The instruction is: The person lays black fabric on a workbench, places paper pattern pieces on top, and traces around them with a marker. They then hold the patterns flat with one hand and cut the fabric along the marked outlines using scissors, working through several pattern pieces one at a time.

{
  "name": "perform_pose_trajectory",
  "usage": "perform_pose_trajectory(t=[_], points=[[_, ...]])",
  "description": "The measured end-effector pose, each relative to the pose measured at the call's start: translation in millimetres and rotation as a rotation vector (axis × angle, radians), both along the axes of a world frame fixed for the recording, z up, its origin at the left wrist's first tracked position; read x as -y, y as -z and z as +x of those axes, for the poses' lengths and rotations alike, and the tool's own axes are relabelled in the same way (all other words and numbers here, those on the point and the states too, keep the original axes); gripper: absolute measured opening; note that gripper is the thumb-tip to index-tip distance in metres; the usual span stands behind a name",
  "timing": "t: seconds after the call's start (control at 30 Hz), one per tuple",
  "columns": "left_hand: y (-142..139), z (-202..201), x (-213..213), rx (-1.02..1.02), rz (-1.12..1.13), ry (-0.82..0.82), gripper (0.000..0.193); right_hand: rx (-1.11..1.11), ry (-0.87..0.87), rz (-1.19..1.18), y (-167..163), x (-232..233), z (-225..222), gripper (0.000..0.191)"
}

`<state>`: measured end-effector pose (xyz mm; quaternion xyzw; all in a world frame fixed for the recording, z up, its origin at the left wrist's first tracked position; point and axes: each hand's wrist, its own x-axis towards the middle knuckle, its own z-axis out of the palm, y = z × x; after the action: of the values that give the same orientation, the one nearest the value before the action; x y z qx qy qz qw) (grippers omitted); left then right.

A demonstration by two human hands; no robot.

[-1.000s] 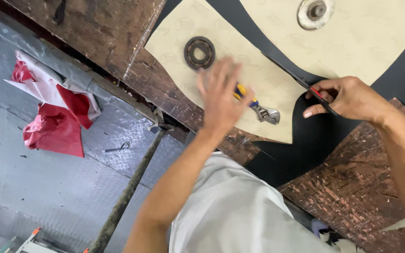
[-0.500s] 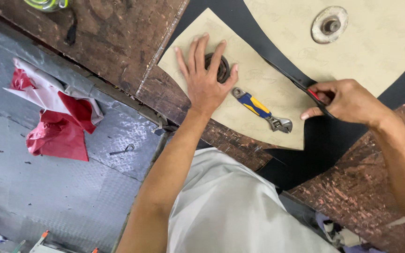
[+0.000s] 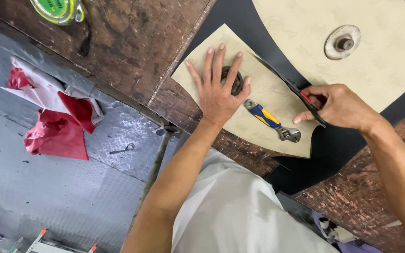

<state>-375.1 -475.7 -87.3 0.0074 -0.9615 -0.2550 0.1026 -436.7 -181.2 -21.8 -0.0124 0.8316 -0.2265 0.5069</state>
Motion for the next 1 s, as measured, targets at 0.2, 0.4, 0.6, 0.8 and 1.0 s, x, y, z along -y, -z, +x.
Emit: perform_pose_trajectory(t=[0.2, 0.4, 0.6, 0.8, 1.0], points=[[1.2, -1.3, 2.7, 0.041, -0.002, -0.005, 0.052, 0.038, 0.056, -0.014, -1.7, 11.1, -7.2, 0.067], [-1.4, -1.8, 4.5, 0.033, -0.004, -0.011, 0.053, -0.046, 0.026, -0.039, -1.9, 35.5, -15.7, 0.069], [-5.1, -5.1, 7.0, 0.041, 0.015, -0.017, 0.055, -0.022, 0.069, -0.114, -2.9, 48.9, -26.9, 0.066], [-6.4, -4.7, 7.6, 0.064, 0.013, -0.022, 0.056, -0.027, 0.048, -0.083, -1.2, 64.9, -30.5, 0.067], [-7.5, -5.5, 7.9, 0.086, 0.018, -0.034, 0.056, -0.048, 0.067, -0.142, -2.6, 80.1, -36.6, 0.058]])
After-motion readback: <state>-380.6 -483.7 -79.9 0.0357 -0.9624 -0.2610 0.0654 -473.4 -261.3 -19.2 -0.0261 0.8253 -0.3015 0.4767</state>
